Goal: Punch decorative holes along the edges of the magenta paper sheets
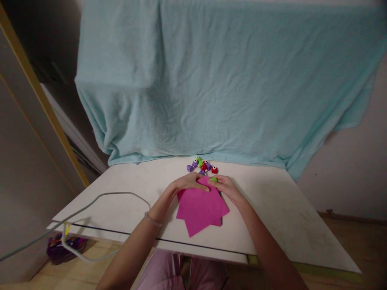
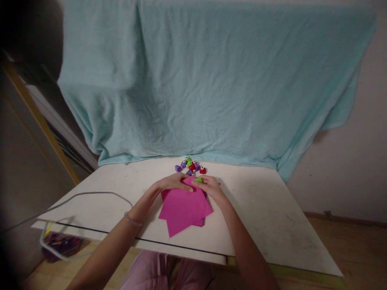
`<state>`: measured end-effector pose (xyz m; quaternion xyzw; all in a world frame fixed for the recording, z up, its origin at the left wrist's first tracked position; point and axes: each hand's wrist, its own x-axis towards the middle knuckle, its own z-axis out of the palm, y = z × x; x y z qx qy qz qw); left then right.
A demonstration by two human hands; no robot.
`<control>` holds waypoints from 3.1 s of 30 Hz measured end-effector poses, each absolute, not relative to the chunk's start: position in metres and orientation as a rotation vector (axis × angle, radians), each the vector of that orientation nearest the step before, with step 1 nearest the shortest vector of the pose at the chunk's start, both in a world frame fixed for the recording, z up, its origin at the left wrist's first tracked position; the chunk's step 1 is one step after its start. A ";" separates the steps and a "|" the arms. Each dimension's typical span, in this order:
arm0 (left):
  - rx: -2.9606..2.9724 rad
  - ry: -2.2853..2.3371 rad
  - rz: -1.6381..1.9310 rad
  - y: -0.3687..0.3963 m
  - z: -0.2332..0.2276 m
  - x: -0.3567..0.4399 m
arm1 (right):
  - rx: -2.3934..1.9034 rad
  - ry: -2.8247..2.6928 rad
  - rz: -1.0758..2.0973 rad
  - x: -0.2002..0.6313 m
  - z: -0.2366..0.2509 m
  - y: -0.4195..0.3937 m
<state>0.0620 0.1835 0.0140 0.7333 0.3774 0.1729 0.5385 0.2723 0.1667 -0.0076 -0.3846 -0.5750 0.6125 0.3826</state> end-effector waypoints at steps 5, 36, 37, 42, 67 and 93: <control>1.676 0.925 0.378 0.185 0.007 0.064 | -0.999 -1.517 1.481 0.276 -0.001 0.167; 1.698 0.962 0.369 0.183 0.005 0.065 | -0.674 -0.536 1.996 0.299 0.017 0.177; 1.696 0.967 0.370 0.183 0.005 0.066 | -0.701 -0.547 1.990 0.301 0.016 0.177; 1.693 1.001 0.370 0.182 0.005 0.066 | -0.807 -0.690 1.780 0.306 0.006 0.182; 1.566 0.958 0.373 0.179 0.011 0.068 | -1.023 -1.246 1.537 0.298 0.017 0.175; 1.393 0.958 0.489 0.179 0.016 0.062 | -1.086 -1.694 1.147 0.286 0.004 0.170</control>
